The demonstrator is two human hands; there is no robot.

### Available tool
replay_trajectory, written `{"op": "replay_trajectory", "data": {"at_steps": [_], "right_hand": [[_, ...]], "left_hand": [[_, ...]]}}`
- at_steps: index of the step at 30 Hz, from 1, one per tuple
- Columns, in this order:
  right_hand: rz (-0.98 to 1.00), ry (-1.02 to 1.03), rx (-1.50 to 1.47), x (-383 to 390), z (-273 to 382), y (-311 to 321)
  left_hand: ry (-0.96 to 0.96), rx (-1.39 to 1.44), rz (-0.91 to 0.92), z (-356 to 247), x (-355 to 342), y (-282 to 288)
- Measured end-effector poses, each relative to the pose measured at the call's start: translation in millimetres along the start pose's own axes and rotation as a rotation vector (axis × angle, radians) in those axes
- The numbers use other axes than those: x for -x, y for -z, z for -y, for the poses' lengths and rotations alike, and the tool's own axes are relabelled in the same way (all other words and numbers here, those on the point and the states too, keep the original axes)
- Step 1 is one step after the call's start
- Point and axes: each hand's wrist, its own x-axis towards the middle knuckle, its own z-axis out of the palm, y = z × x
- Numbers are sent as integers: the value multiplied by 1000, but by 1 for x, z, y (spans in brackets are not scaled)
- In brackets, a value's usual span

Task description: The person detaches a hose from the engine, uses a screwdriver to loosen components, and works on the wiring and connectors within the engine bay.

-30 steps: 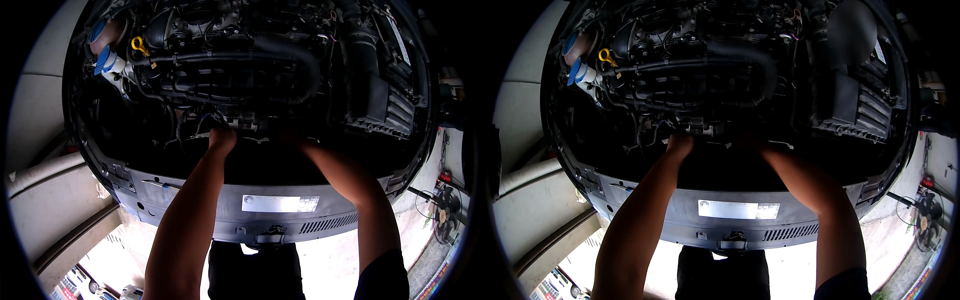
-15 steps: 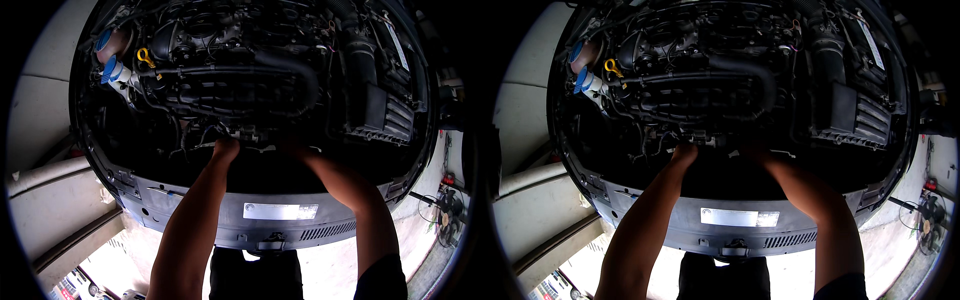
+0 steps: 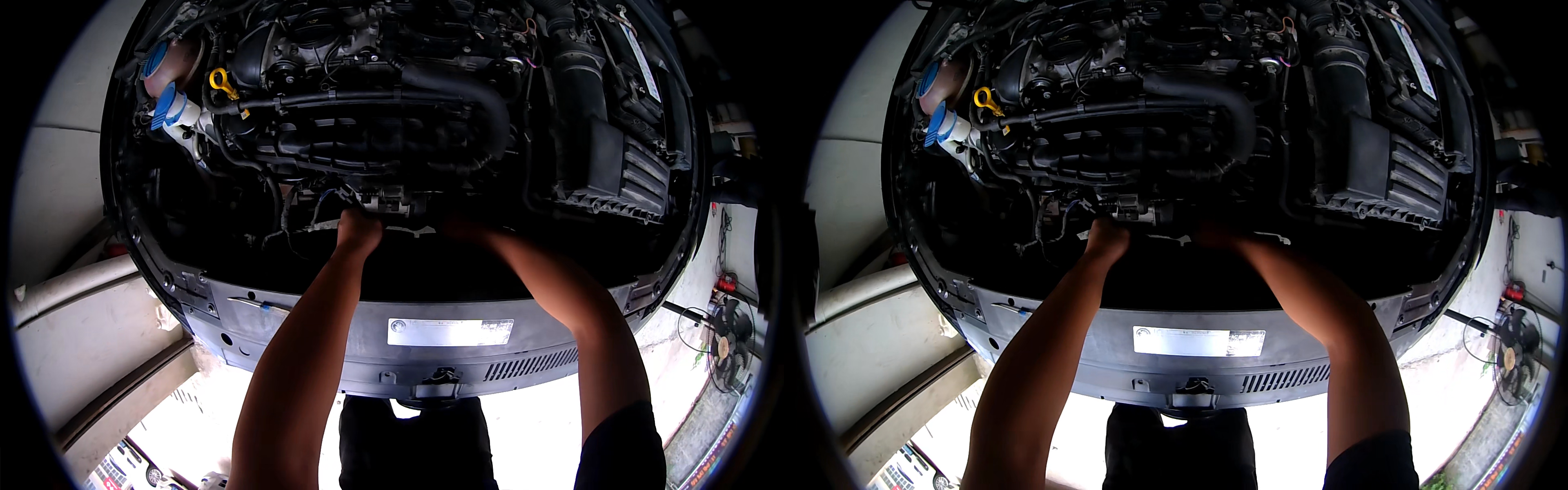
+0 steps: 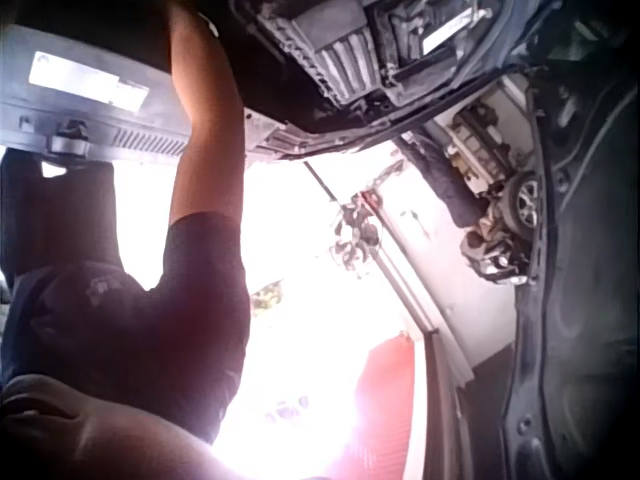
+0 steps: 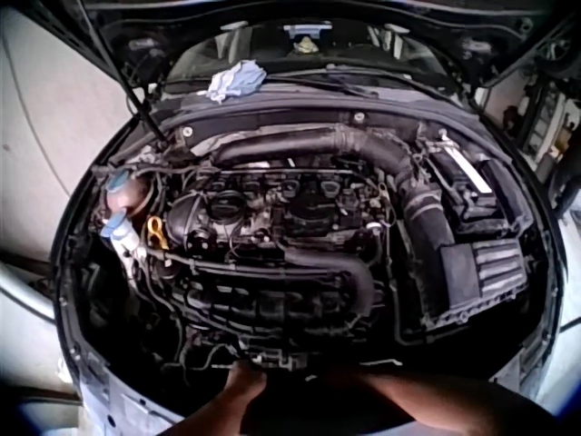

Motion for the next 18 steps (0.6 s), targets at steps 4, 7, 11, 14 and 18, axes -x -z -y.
{"op": "replay_trajectory", "data": {"at_steps": [4,7,11,14,18], "right_hand": [[-6,67,236,-13,12,1],[-5,13,227,-23,-13,-9],[-150,73,162,-25,-20,-22],[-22,141,424,-13,10,2],[3,84,396,-13,12,7]], "left_hand": [[16,72,33,31,-24,3],[56,19,88,-6,-3,3],[76,-36,83,-13,1,9],[91,25,85,13,-3,12],[40,34,126,20,-12,9]]}}
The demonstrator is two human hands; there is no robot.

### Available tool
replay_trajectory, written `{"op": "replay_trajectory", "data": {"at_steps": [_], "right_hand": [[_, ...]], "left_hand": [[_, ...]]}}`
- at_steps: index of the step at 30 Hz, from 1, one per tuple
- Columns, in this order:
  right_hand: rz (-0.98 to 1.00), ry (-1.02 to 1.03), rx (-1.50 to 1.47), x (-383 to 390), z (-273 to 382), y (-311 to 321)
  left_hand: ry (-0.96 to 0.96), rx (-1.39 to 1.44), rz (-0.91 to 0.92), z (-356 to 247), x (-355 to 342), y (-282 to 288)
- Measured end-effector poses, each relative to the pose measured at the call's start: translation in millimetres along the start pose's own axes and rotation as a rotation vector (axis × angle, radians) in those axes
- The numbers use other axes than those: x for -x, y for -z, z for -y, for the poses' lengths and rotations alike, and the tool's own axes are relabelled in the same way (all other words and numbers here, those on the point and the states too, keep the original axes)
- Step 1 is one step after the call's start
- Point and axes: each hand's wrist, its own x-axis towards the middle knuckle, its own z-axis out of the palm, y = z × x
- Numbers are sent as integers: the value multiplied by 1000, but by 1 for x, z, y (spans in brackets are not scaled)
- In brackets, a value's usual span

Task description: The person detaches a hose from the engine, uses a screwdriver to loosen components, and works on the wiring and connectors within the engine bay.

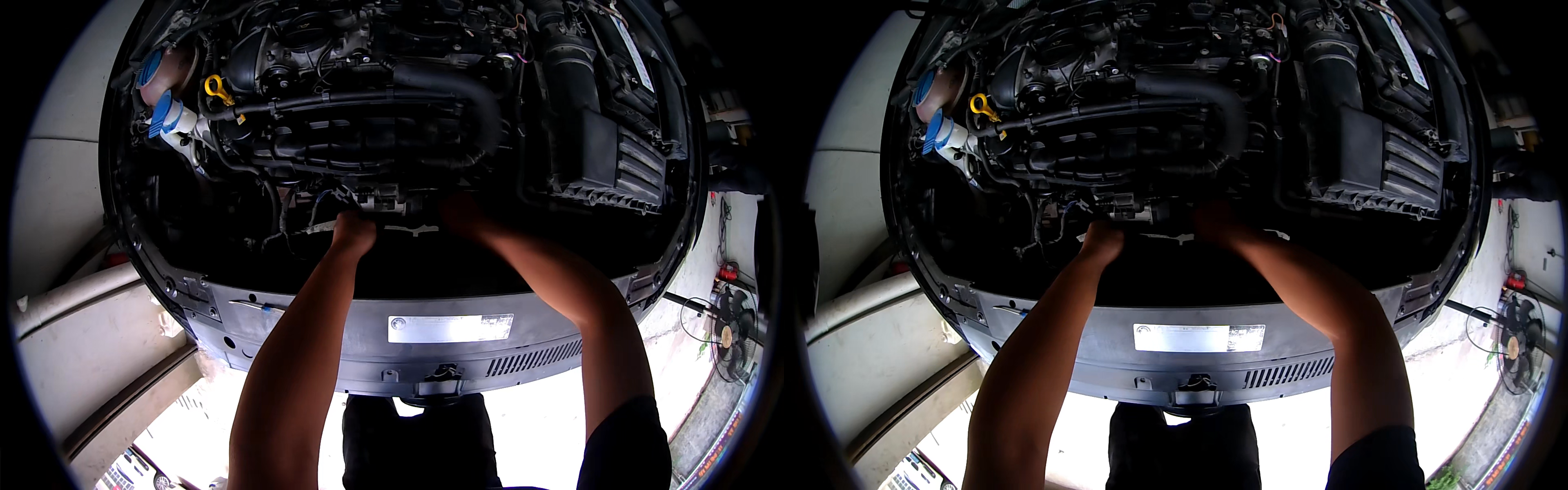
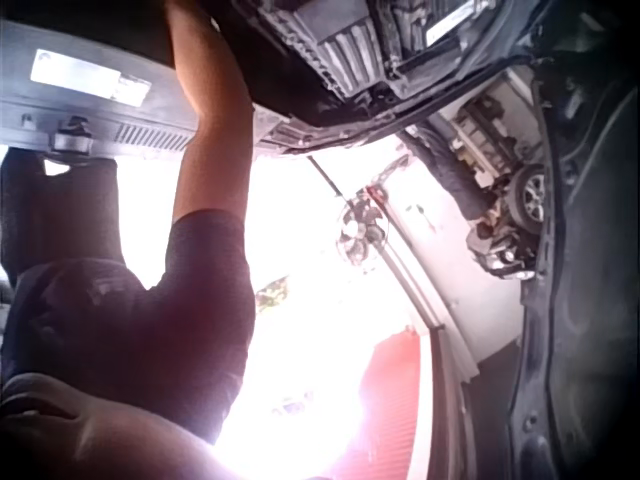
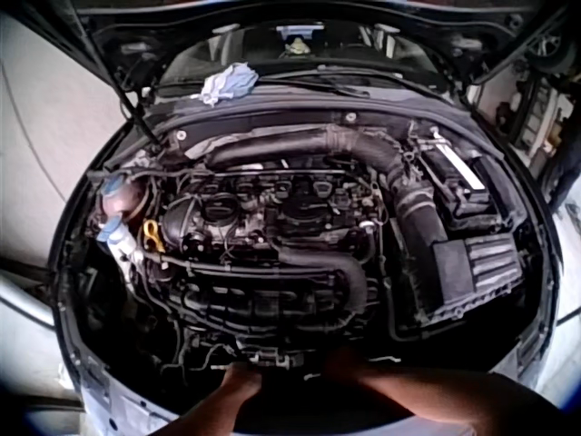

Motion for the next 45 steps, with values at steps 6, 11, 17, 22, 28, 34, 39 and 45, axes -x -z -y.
{"op": "replay_trajectory", "data": {"at_steps": [6,11,17,22,28,34,39,45], "right_hand": [[26,115,-641,41,7,-8],[-123,-94,-510,47,126,76],[-285,-412,-493,11,148,59],[-327,-423,-745,-7,119,5],[-321,-197,-725,-2,126,18],[-302,-261,-767,8,134,35],[-211,-269,-598,6,134,35],[-262,-344,-571,7,131,22]], "left_hand": [[-314,-658,213,-6,15,29],[78,-176,182,-16,33,46],[323,568,331,-39,57,56],[77,133,404,-37,47,51],[-193,245,358,-10,25,43],[-390,-70,94,-8,14,30],[-363,-393,232,-14,-1,31],[8,249,271,-27,12,26]]}}
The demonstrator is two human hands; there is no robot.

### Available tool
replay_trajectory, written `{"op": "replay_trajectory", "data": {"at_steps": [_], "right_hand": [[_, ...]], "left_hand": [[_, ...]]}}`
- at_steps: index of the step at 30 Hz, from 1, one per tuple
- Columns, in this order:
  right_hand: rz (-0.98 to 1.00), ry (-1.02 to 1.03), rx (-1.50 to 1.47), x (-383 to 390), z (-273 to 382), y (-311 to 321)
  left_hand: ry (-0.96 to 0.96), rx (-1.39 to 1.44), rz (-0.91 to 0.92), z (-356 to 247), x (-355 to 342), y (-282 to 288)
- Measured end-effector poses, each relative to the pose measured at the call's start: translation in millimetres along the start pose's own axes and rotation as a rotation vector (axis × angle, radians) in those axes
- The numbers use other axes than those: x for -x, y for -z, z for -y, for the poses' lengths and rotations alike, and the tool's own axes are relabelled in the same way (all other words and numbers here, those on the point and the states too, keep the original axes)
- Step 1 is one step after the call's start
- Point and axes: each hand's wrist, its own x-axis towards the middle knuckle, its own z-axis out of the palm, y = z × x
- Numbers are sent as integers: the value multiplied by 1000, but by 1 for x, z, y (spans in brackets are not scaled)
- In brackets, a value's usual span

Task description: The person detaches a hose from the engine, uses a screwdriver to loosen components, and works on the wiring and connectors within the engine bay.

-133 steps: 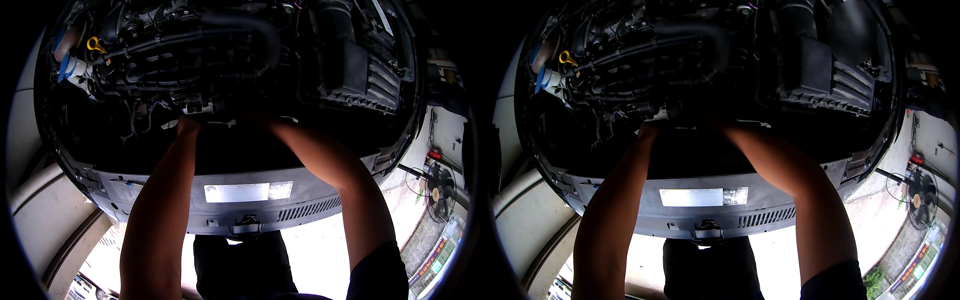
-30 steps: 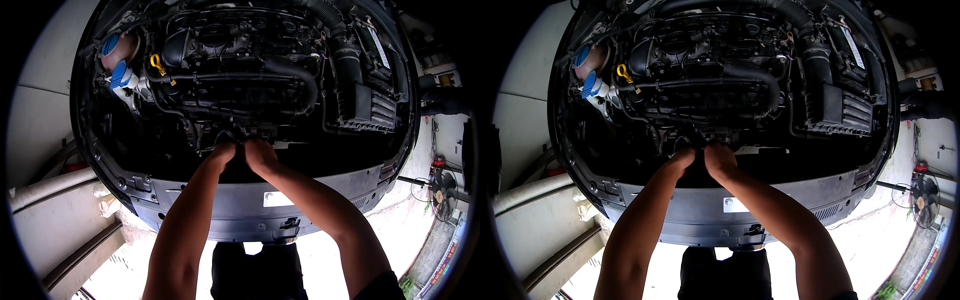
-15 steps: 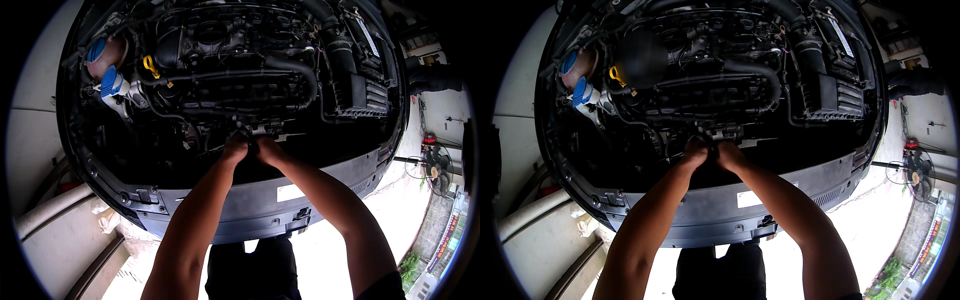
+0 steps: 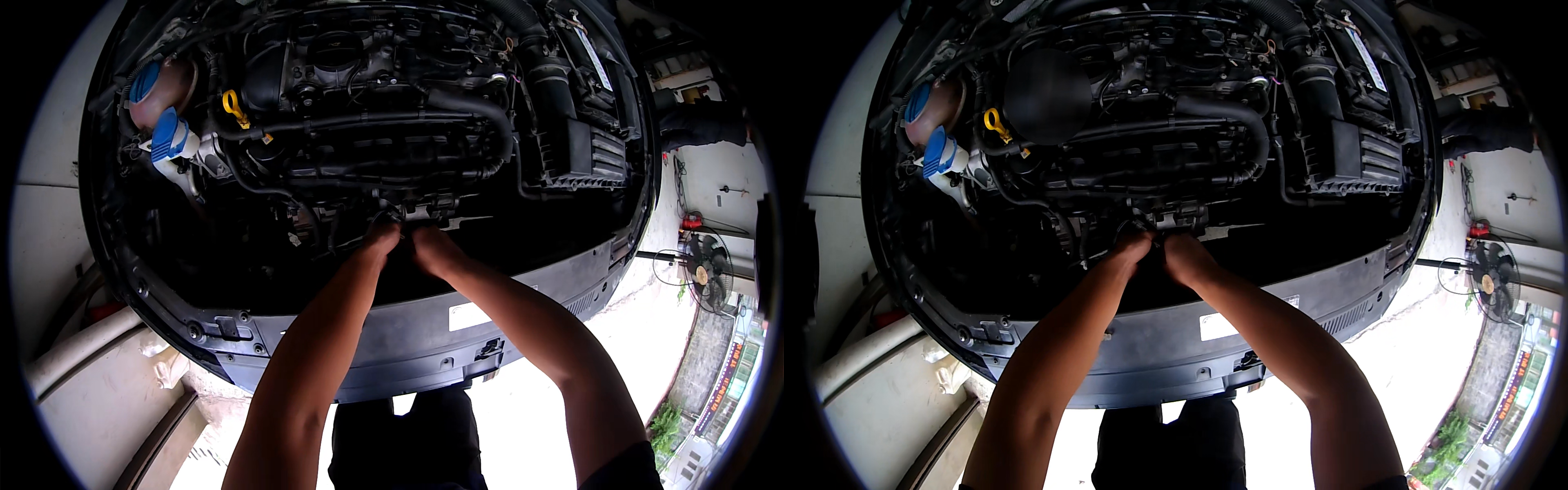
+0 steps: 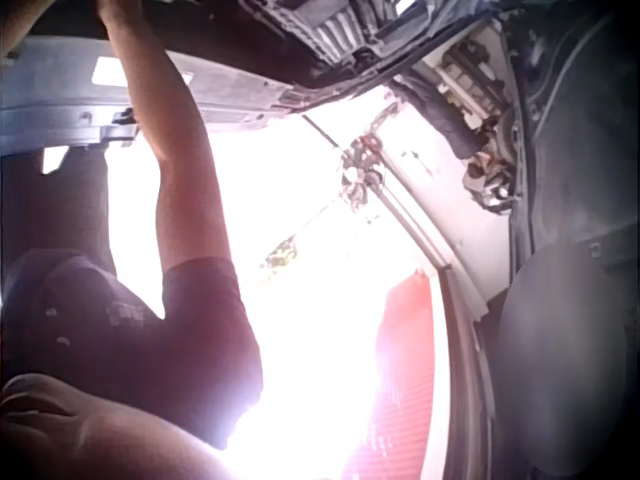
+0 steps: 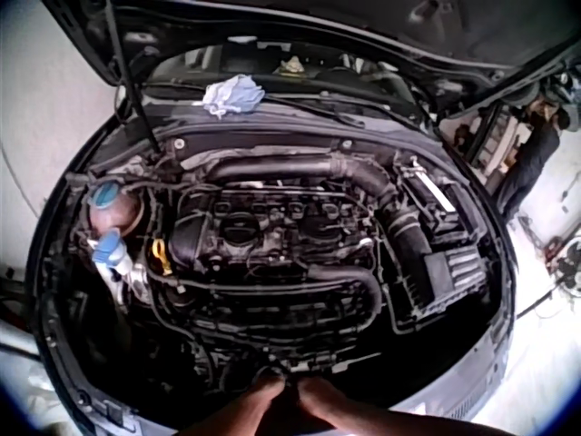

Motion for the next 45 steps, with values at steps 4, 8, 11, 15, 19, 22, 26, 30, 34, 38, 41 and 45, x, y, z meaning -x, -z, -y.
{"op": "replay_trajectory", "data": {"at_steps": [4,8,11,15,19,22,26,30,34,38,41,45], "right_hand": [[37,22,-15,-2,9,0],[74,-14,50,2,-11,5],[207,-25,68,8,-21,15],[289,-98,245,11,-1,5],[248,-108,138,9,-14,10],[229,-65,259,11,-21,10],[198,-14,292,20,-11,16],[53,19,277,32,30,47],[250,-65,297,36,59,80],[296,-63,201,45,56,93],[281,-102,213,48,44,83],[254,-129,-54,55,19,78]], "left_hand": [[65,49,33,20,-22,6],[75,35,65,13,-19,-5],[81,-26,37,14,-20,-5],[73,-19,94,42,-45,3],[201,243,194,40,-48,-4],[197,300,186,25,-31,-10],[176,365,250,20,-18,-6],[80,315,173,30,-23,-2],[103,416,199,16,-9,-6],[155,395,224,0,4,-5],[137,264,230,32,-31,2],[237,542,171,28,-27,-9]]}}
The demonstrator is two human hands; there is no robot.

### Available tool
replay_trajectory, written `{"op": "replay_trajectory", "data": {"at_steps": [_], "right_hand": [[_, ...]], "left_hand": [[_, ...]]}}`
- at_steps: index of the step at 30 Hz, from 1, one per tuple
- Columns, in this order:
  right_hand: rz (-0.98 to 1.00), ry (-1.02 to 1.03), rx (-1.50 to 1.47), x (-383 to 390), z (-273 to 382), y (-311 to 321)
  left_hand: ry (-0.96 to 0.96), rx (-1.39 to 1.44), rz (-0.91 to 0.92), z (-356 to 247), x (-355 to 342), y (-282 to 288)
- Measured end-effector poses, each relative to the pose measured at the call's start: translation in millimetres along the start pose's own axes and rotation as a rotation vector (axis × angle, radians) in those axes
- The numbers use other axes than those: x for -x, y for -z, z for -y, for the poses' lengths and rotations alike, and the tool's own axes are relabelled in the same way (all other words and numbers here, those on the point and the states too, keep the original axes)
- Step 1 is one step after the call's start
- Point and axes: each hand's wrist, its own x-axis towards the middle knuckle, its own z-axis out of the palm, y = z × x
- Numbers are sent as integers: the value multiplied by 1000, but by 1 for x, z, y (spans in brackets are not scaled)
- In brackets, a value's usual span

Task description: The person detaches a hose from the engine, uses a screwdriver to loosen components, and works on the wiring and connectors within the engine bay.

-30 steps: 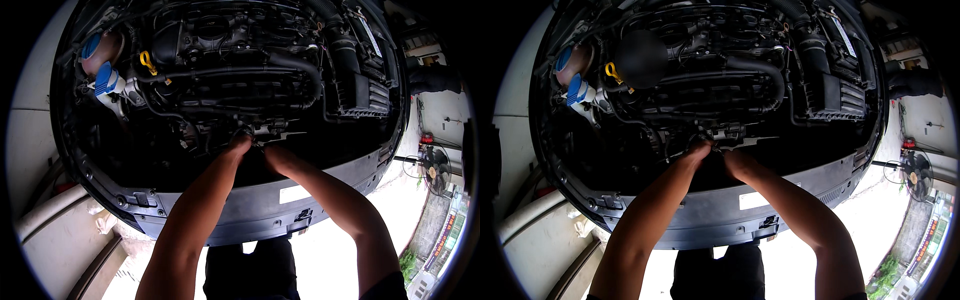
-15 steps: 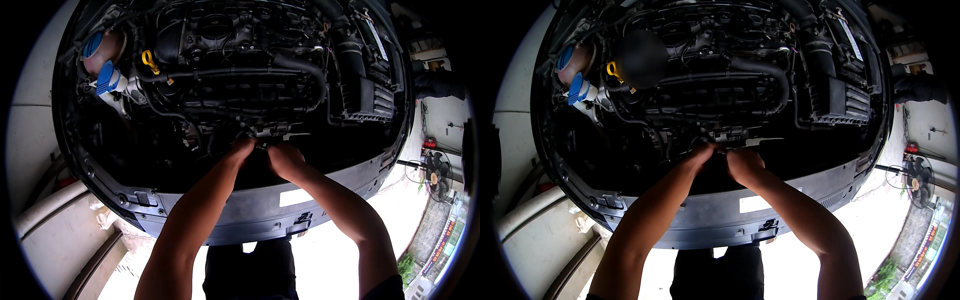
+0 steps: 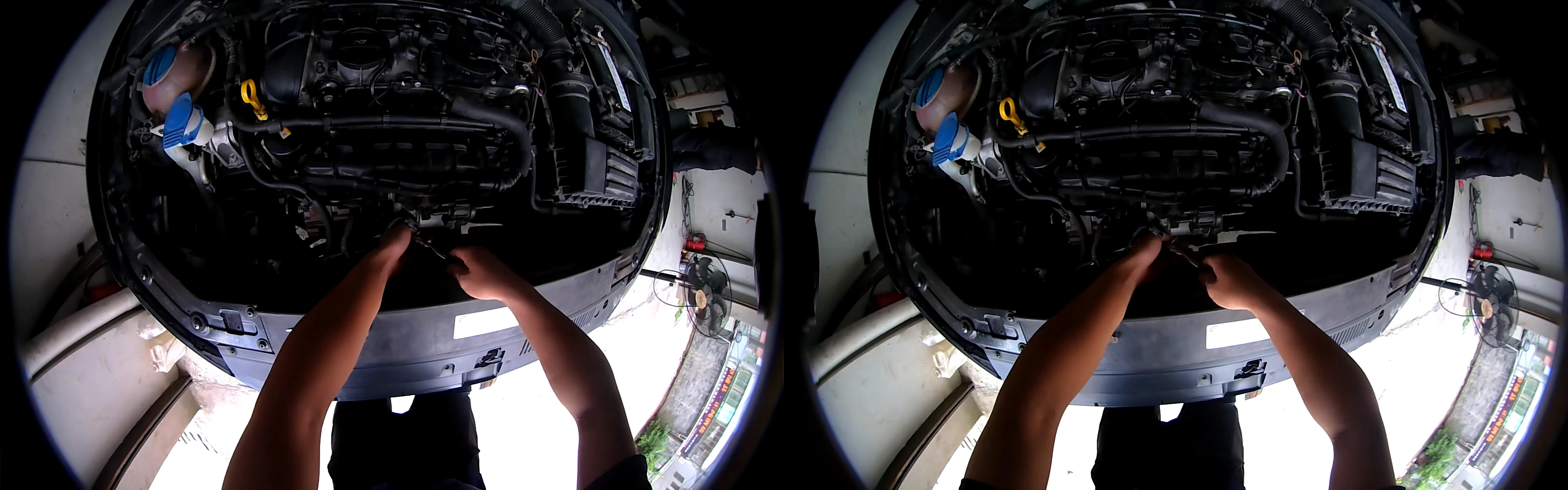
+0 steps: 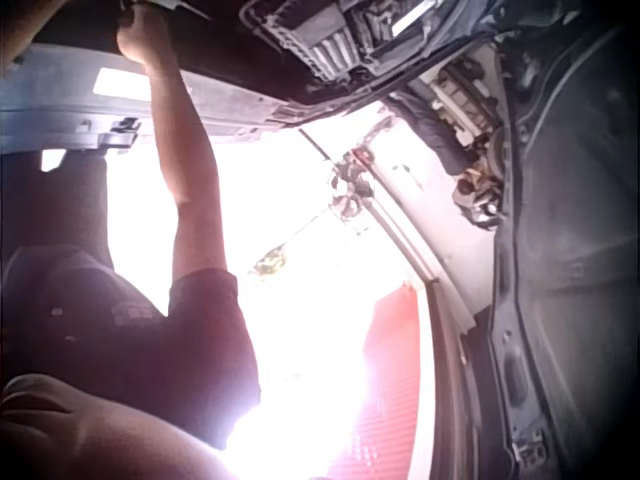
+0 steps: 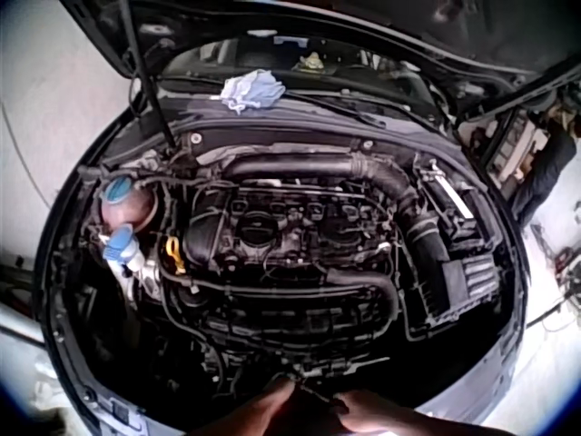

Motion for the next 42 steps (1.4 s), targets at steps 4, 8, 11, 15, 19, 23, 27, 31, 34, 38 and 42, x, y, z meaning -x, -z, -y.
{"op": "replay_trajectory", "data": {"at_steps": [4,8,11,15,19,23,27,31,34,38,42], "right_hand": [[39,-124,-176,7,8,5],[-225,5,-66,9,27,-7],[-367,41,-53,6,43,5],[-402,61,-50,2,47,1],[-192,-74,-54,7,9,-7],[99,-161,17,3,11,13],[-169,-86,-602,0,32,24],[-255,-16,-363,13,21,3],[-62,-69,23,18,-7,-9],[143,-81,-356,-4,10,21],[33,-202,-761,-3,25,29]], "left_hand": [[91,136,36,-9,20,-6],[102,239,151,-6,14,1],[147,324,258,-7,10,-1],[179,361,297,-4,2,2],[137,358,213,2,-7,-3],[88,433,222,2,4,-18],[138,407,234,2,-5,-4],[180,433,214,-3,6,-2],[104,359,128,-12,23,-16],[102,248,127,-18,33,-18],[176,286,158,-6,4,7]]}}
